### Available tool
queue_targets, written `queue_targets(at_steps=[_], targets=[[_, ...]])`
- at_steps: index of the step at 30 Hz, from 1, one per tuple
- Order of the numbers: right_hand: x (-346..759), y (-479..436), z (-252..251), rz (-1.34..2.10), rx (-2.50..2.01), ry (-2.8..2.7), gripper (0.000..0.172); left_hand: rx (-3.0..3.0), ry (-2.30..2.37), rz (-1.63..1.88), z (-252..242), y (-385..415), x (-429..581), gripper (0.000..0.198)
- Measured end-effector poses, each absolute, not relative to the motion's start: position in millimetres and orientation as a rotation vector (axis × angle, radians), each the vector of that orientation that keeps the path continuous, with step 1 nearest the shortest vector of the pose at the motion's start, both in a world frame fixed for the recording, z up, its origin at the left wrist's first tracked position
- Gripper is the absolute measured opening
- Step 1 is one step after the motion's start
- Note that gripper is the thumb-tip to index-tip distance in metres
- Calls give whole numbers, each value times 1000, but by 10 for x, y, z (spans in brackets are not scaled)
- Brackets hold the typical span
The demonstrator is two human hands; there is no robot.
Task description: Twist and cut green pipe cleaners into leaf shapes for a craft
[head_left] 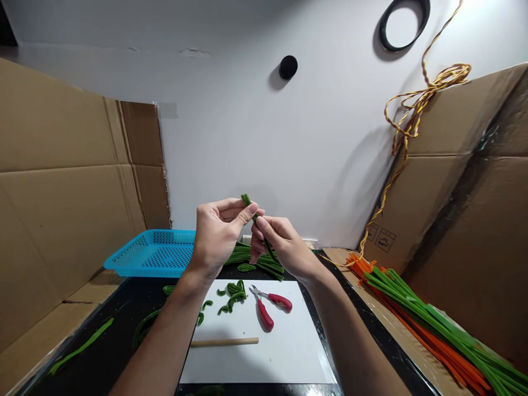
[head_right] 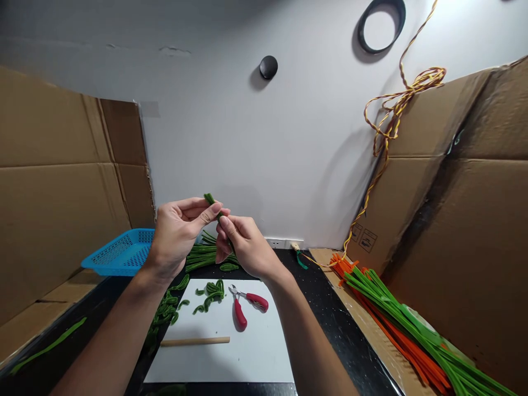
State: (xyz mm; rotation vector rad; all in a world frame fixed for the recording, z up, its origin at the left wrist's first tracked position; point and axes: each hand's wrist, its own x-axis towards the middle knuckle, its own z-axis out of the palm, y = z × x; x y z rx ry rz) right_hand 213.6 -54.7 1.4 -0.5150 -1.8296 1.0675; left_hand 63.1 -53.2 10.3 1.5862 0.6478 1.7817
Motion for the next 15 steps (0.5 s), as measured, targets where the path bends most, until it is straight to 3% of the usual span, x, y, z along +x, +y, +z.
queue_targets(at_steps=[6,15], targets=[[2068,-638,20,829,-623,-1949,50,1458,613,2178,129,-525,560,13],[2037,-815,111,442,-700,-2172,46,1246,497,2297,236,-538,418,5]])
